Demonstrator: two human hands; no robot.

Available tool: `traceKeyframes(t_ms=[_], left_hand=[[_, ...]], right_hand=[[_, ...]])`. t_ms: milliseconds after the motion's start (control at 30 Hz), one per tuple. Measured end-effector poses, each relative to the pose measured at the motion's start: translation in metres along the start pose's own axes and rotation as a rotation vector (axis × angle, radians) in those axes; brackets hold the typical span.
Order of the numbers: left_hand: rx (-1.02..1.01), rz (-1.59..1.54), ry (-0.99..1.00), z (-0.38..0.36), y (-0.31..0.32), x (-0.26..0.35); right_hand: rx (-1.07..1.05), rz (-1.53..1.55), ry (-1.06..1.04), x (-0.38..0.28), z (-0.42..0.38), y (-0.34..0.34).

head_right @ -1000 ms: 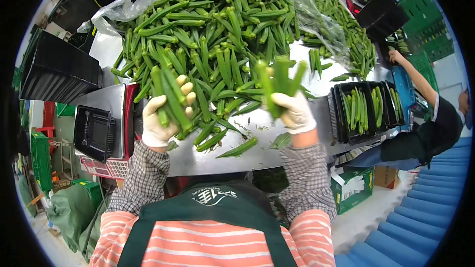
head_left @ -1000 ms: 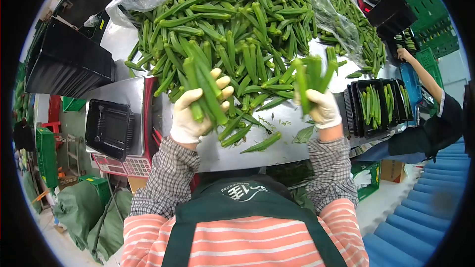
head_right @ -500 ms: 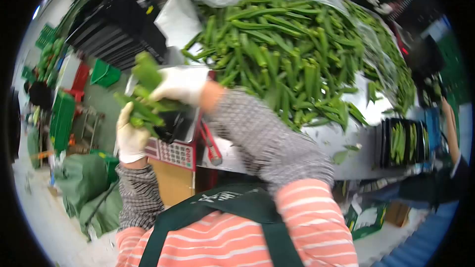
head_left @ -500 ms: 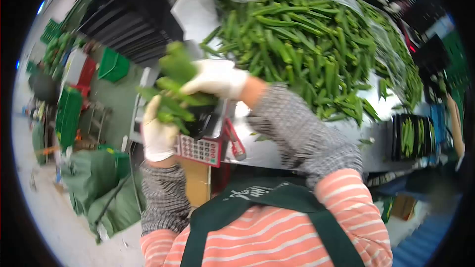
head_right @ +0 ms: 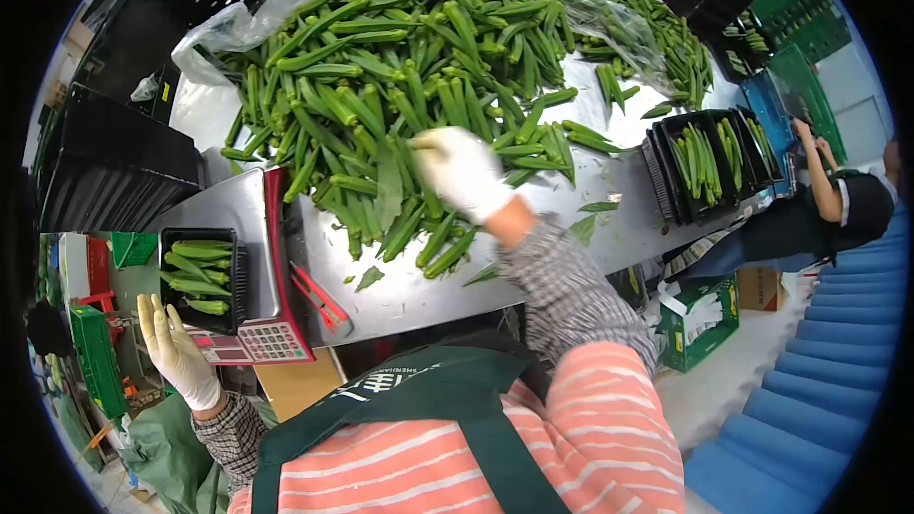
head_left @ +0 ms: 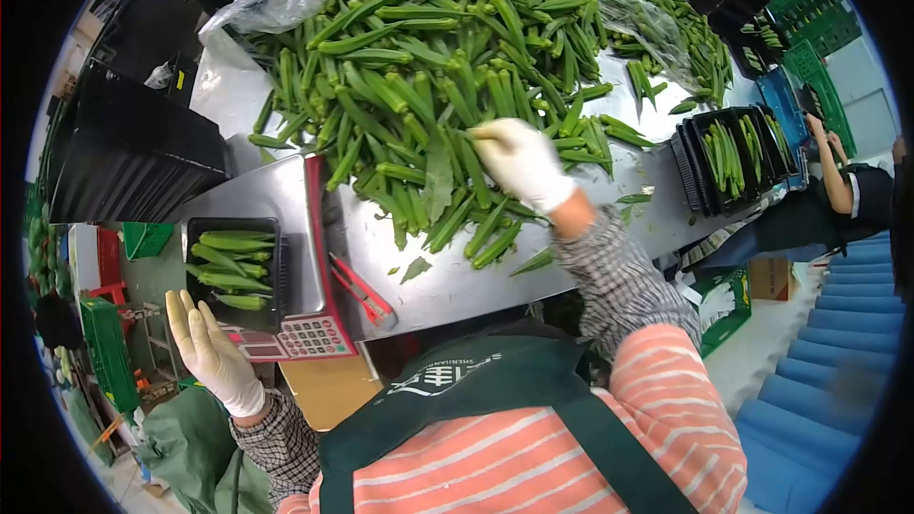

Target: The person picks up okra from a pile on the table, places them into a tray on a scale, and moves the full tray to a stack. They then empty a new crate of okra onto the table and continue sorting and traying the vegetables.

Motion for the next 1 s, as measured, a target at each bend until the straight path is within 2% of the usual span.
traceKeyframes(t_ms=[67, 133, 200, 300, 333, 400, 433, 467, 533, 600, 633, 667, 733, 800, 867, 933, 1000], left_hand=[[-0.080, 0.001, 0.048, -0.012, 0.023, 0.005], [-0.155, -0.040, 0.056, -0.024, 0.058, 0.011], [-0.234, -0.058, 0.044, -0.036, 0.092, 0.014], [-0.304, -0.080, 0.032, -0.047, 0.109, 0.012], [-0.295, -0.053, 0.009, -0.051, 0.111, 0.010], [-0.281, -0.003, -0.030, -0.059, 0.115, 0.006], [-0.298, -0.014, -0.067, -0.062, 0.115, 0.000], [-0.306, -0.008, -0.095, -0.067, 0.118, -0.003], [-0.288, -0.017, -0.110, -0.080, 0.129, -0.004], [-0.309, -0.014, -0.120, -0.089, 0.138, -0.003], [-0.322, -0.014, -0.141, -0.090, 0.140, -0.004], [-0.337, -0.015, -0.163, -0.091, 0.142, -0.005], [-0.350, -0.003, -0.169, -0.091, 0.144, -0.010], [-0.370, -0.009, -0.190, -0.095, 0.149, -0.014], [-0.382, -0.027, -0.213, -0.096, 0.156, -0.016], [-0.388, -0.017, -0.193, -0.098, 0.162, -0.018], [-0.419, 0.000, -0.189, -0.100, 0.167, -0.018]], right_hand=[[0.082, -0.307, 0.075, 0.057, -0.019, -0.057], [-0.018, -0.574, 0.100, 0.083, -0.028, -0.075], [-0.095, -0.624, 0.084, 0.098, -0.028, -0.076], [-0.020, -0.462, -0.041, 0.096, -0.020, -0.099], [0.089, -0.300, 0.012, 0.098, -0.016, -0.109], [0.088, -0.057, 0.368, 0.105, -0.002, -0.122], [0.107, -0.156, 0.238, 0.101, 0.009, -0.117], [0.031, -0.175, 0.212, 0.099, 0.019, -0.105], [-0.191, -0.299, 0.305, 0.091, 0.038, -0.071], [-0.325, -0.479, 0.353, 0.091, 0.051, -0.042], [-0.308, -0.506, 0.361, 0.089, 0.057, -0.042], [-0.272, -0.425, 0.420, 0.102, 0.062, -0.043], [-0.194, -0.320, 0.343, 0.118, 0.065, -0.058], [-0.199, 0.010, 0.493, 0.130, 0.066, -0.074], [-0.203, 0.168, 0.526, 0.127, 0.067, -0.080], [-0.240, 0.055, 0.471, 0.131, 0.064, -0.075], [-0.297, -0.246, 0.421, 0.120, 0.062, -0.069]])
Point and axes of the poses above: each hand's wrist, its own z-axis towards the middle knuckle, its own y-axis out of the palm, x = y × z, the point moved 5 cm from there along z, towards the middle knuckle, and after that the axes turned 10 degrees about z, right-handed, at the moved point
